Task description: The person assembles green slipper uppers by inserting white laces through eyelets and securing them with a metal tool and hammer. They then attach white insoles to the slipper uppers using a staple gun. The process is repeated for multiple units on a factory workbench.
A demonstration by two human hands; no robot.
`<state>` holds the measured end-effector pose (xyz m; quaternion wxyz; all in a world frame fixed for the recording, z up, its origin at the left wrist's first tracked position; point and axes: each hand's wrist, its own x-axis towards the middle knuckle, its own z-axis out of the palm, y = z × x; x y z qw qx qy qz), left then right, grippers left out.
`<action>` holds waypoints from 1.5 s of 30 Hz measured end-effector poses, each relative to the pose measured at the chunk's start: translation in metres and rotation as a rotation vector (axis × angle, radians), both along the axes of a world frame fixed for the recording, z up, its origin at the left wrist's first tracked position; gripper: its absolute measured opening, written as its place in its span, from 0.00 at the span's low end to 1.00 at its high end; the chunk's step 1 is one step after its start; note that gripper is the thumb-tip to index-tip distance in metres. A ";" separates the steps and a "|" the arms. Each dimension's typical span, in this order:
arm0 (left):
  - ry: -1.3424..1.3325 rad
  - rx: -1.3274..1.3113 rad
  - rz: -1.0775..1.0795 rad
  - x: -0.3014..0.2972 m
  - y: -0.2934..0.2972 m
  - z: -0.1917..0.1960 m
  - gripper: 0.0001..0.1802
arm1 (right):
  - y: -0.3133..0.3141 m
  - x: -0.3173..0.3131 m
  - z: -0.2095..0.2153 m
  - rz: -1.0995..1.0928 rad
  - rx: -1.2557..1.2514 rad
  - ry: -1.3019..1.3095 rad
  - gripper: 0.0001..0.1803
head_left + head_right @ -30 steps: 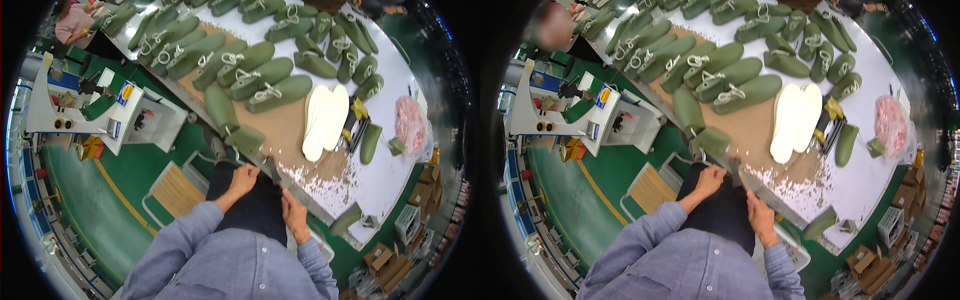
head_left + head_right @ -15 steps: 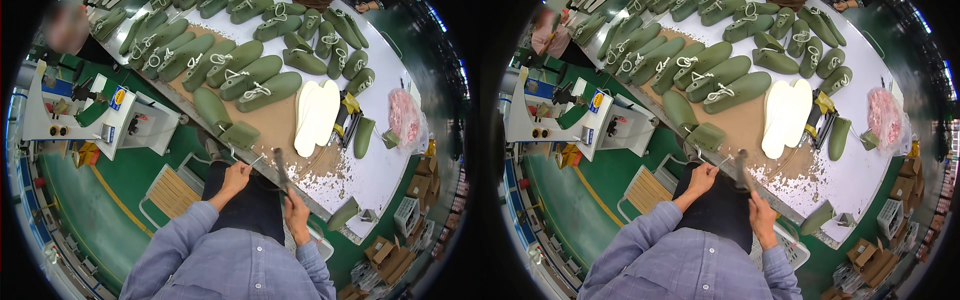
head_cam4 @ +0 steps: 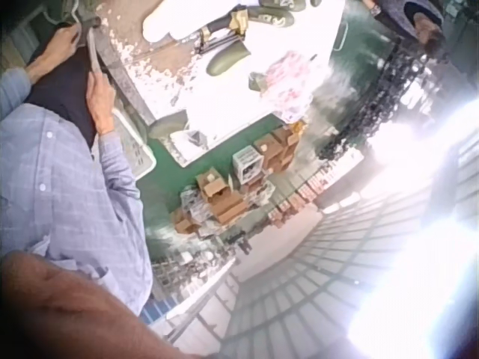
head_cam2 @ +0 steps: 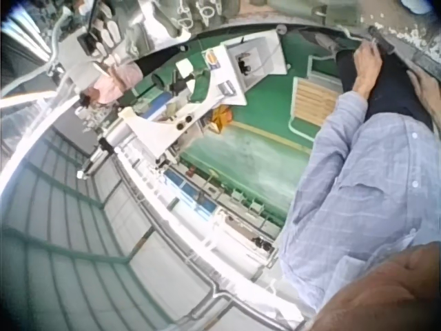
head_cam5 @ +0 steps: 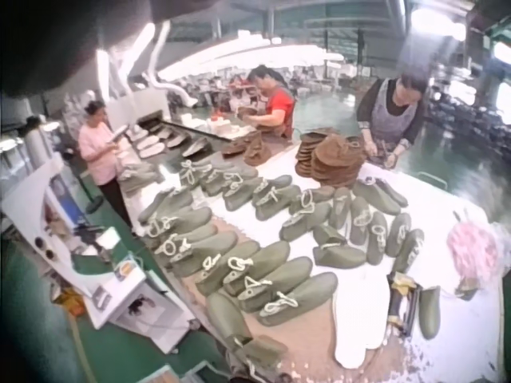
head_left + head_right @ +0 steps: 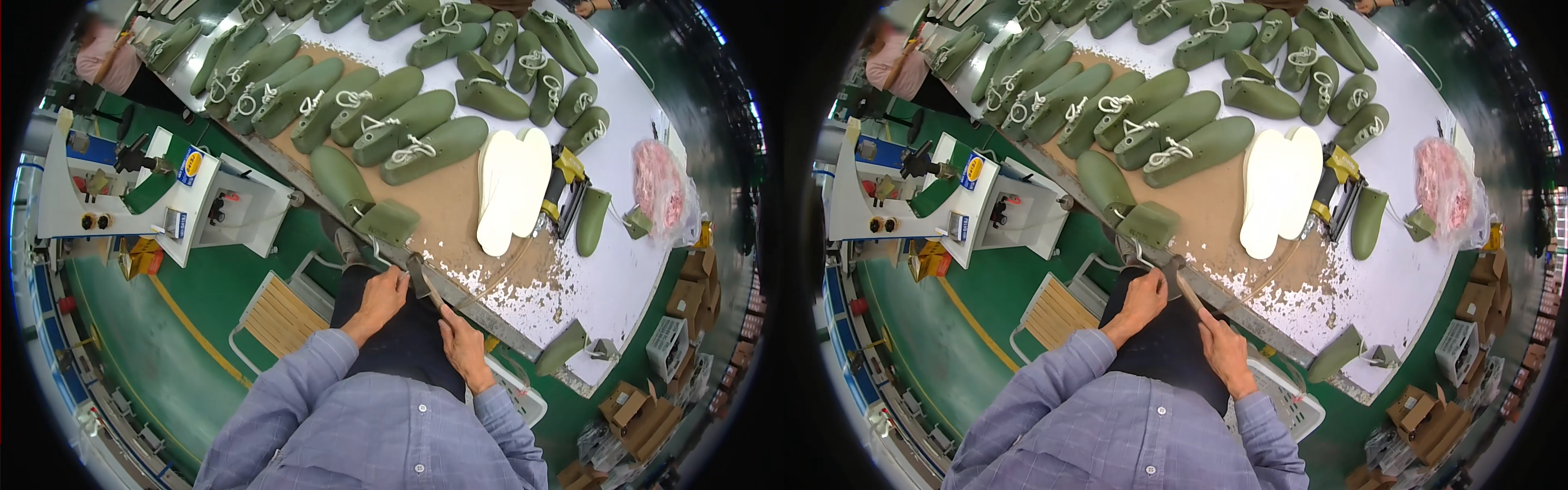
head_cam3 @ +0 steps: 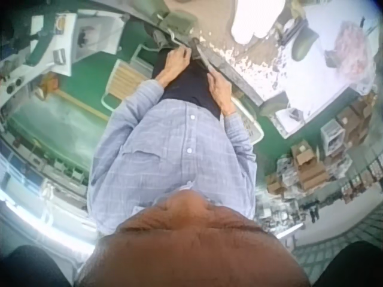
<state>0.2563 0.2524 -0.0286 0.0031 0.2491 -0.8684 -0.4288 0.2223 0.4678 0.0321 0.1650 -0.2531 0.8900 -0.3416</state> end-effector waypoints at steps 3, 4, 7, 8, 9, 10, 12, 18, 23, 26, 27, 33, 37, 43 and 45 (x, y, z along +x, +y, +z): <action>0.024 0.056 0.015 0.000 -0.003 -0.004 0.11 | 0.015 -0.003 0.012 -0.097 -0.035 0.128 0.18; 0.013 0.072 0.020 0.001 -0.004 -0.004 0.11 | 0.027 0.002 0.017 -0.165 -0.045 0.127 0.16; -0.036 0.089 0.015 -0.003 -0.006 0.000 0.12 | 0.067 0.004 0.014 -0.346 0.004 0.301 0.14; -0.058 0.087 0.009 -0.003 -0.007 0.003 0.12 | 0.074 0.000 0.015 -0.341 0.056 0.391 0.15; -0.057 0.120 0.017 -0.006 -0.009 0.009 0.12 | 0.075 -0.007 0.021 -0.344 0.105 0.486 0.15; -0.057 0.152 0.027 -0.007 -0.009 0.016 0.12 | 0.074 -0.013 0.024 -0.346 0.154 0.580 0.15; -0.007 0.176 0.019 -0.007 -0.008 0.037 0.12 | 0.050 -0.014 0.020 -0.334 0.001 0.245 0.15; 0.342 0.154 -0.329 -0.020 0.005 0.107 0.10 | -0.076 -0.037 0.034 -0.364 -0.628 -0.648 0.29; 0.606 -0.101 -0.448 -0.065 -0.047 0.163 0.27 | -0.101 -0.082 0.109 -0.341 -0.611 -0.313 0.27; 0.437 -0.339 -0.400 -0.087 -0.086 0.131 0.40 | -0.123 -0.092 0.124 -0.462 -0.733 -0.277 0.24; 0.358 -0.406 -0.395 -0.096 -0.098 0.115 0.39 | -0.131 -0.093 0.128 -0.409 -0.658 -0.178 0.23; 0.200 -0.006 -0.706 -0.140 -0.153 0.053 0.26 | -0.156 -0.088 0.158 -0.421 -0.431 0.099 0.24; 0.388 -0.187 -0.801 -0.145 -0.168 0.027 0.26 | -0.122 -0.092 0.151 -0.882 -0.641 0.019 0.22; 0.453 -0.169 -0.871 -0.139 -0.179 0.023 0.28 | -0.145 -0.076 0.133 -0.929 -0.268 0.158 0.17; 0.445 -0.106 -0.891 -0.141 -0.182 0.019 0.28 | -0.165 -0.081 0.125 -0.633 -0.081 0.251 0.11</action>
